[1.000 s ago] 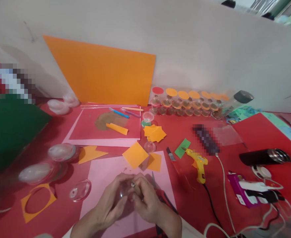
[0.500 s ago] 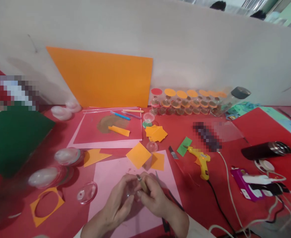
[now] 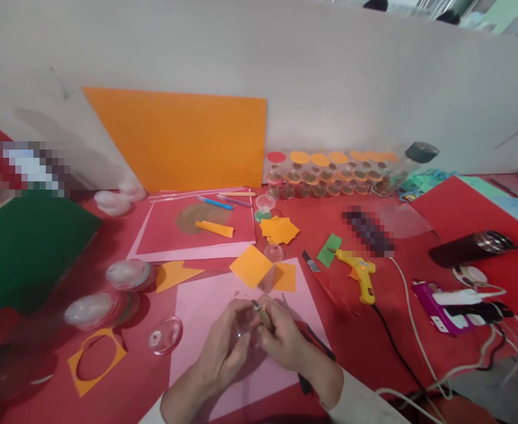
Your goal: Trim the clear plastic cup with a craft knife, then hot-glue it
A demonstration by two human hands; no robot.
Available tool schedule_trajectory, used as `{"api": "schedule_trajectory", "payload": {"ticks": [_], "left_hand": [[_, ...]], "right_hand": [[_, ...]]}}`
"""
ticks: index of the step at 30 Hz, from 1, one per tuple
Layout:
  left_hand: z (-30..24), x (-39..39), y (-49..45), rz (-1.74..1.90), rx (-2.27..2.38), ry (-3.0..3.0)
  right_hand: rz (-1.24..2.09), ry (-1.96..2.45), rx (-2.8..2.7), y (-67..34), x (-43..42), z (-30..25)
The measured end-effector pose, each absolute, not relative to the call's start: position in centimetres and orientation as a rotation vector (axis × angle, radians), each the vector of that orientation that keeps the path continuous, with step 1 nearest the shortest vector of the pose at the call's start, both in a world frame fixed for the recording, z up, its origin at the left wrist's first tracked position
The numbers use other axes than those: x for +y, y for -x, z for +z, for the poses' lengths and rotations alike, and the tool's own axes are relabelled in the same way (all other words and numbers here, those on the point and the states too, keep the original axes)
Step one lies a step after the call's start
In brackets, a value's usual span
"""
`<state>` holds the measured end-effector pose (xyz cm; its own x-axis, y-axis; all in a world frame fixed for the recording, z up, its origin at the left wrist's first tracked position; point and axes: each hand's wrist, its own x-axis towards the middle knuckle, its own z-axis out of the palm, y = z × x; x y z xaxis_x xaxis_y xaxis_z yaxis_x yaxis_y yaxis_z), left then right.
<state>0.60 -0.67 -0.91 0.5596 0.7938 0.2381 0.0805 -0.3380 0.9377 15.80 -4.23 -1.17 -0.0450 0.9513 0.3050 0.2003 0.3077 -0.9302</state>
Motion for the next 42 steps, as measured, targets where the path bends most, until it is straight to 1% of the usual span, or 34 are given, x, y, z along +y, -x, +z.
{"api": "schedule_trajectory", "payload": {"ticks": [5, 13, 17, 25, 31, 39, 42], "left_hand": [[-1.1, -0.7, -0.7, 0.878, 0.721, -1.725], [-1.7, -0.8, -0.4, 0.962, 0.786, -1.715], [-0.8, -0.8, -0.5, 0.829, 0.823, -1.651], [-1.0, -1.0, -1.1, 0.776, 0.841, -1.576], [-1.9, -1.0, -0.8, 0.787, 0.775, -1.688], [-0.7, -0.1, 0.2, 0.607, 0.743, -1.938], [-1.1, -0.2, -0.2, 0.609, 0.769, -1.931]], "right_hand": [[0.893, 1.096, -1.498, -15.9, -4.2, -1.4], [0.815, 1.113, -1.518, -15.7, -4.4, -1.2], [0.789, 1.141, -1.535, -15.7, -4.5, -1.3], [0.774, 1.169, -1.538, -16.0, -4.6, -0.9], [0.749, 1.187, -1.498, -16.2, -4.6, -0.9], [0.741, 1.107, -1.565, -16.1, -5.0, -1.3], [0.725, 1.101, -1.567, -15.9, -5.0, -1.3]]}}
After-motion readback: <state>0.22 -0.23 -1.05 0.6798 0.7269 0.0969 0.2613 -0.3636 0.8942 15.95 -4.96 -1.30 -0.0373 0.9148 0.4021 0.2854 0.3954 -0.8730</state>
